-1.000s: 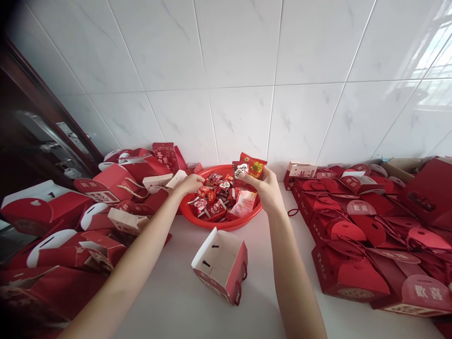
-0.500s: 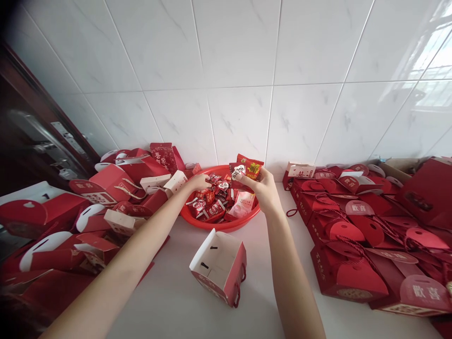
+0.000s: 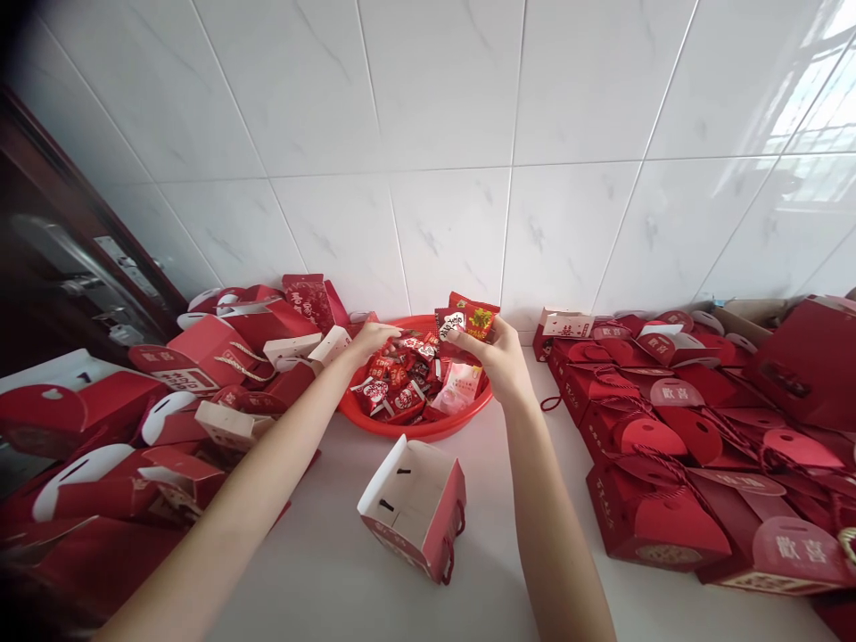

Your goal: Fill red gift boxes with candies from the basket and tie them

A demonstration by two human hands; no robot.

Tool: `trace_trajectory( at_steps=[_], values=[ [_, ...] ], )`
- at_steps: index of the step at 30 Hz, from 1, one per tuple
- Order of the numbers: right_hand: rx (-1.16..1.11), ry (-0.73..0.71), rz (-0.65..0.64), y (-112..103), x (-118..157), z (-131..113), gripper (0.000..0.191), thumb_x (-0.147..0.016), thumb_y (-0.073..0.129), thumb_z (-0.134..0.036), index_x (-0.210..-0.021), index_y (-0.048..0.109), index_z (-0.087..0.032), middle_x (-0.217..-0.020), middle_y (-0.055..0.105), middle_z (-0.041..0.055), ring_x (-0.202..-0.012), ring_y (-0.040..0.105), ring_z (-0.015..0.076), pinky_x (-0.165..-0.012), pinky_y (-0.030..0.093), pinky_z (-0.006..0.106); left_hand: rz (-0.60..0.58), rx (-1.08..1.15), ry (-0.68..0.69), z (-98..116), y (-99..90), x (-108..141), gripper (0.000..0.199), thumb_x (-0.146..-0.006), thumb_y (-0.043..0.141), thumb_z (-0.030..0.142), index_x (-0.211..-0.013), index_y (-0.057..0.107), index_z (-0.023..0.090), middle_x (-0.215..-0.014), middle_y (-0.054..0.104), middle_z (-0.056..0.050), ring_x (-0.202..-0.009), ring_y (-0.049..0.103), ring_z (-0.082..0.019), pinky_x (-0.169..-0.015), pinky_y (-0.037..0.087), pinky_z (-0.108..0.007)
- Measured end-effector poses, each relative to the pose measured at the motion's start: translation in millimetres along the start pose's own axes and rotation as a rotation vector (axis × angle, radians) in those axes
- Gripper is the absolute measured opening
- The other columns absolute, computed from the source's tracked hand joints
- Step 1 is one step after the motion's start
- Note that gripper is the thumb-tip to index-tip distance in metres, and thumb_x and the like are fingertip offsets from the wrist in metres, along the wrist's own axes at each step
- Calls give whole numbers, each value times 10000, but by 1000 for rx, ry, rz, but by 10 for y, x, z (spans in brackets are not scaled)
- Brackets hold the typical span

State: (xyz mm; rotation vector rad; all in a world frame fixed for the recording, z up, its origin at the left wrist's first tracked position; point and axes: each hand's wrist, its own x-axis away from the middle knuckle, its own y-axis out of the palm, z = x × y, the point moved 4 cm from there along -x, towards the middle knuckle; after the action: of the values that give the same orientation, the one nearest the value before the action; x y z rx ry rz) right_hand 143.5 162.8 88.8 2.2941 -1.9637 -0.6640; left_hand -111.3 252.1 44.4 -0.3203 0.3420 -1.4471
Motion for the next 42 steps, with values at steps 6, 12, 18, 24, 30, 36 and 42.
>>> trace_trajectory(
  at_steps=[6,12,18,24,30,36,42],
  values=[
    [-4,8,-24,6,16,-30,402,-617,911,-341,-935,721,-185,-907,783,38,-813,748,218,-788,620,360,81,304,98,312,-45,470,349,-601,787,432,-795,758,144,-850,739,-80,-685,610,-155,-609,466,-265],
    [-43,70,-149,150,94,-90,407,-629,907,-339,-966,737,-187,-945,784,49,-827,751,223,-815,629,388,80,695,256,643,31,1010,453,-465,902,195,-905,796,177,-794,697,1,-643,558,-88,-580,434,-207],
    [-107,186,-245,319,182,-123,397,-587,922,-303,-919,753,-168,-908,781,49,-787,742,195,-787,637,353,115,797,293,788,130,1291,350,-505,899,186,-838,793,168,-735,645,26,-555,473,-45,-515,390,-188],
    [-136,184,-183,300,194,-134,367,-551,924,-256,-859,745,-167,-822,765,32,-725,725,181,-743,632,334,21,865,234,792,134,1424,262,-586,880,294,-776,765,154,-854,650,-7,-654,519,-73,-502,417,-180],
    [-134,161,-197,278,208,-147,337,-586,905,-263,-865,737,-176,-837,758,20,-747,716,186,-692,623,327,-157,668,146,720,121,1540,305,-628,858,274,-892,753,164,-749,631,24,-554,543,-67,-523,422,-203],
    [-47,92,-244,277,269,-243,356,-597,907,-236,-905,740,-172,-848,764,25,-753,714,190,-716,605,319,-242,460,136,672,134,1636,311,-724,820,337,-980,749,178,-691,637,13,-545,558,-104,-529,408,-234],
    [40,47,-299,243,321,-291,375,-600,918,-218,-930,743,-182,-893,782,37,-802,731,216,-754,608,338,-380,531,139,658,184,1743,336,-850,673,483,-938,752,169,-734,634,-20,-612,568,-128,-573,428,-251]
  ],
)
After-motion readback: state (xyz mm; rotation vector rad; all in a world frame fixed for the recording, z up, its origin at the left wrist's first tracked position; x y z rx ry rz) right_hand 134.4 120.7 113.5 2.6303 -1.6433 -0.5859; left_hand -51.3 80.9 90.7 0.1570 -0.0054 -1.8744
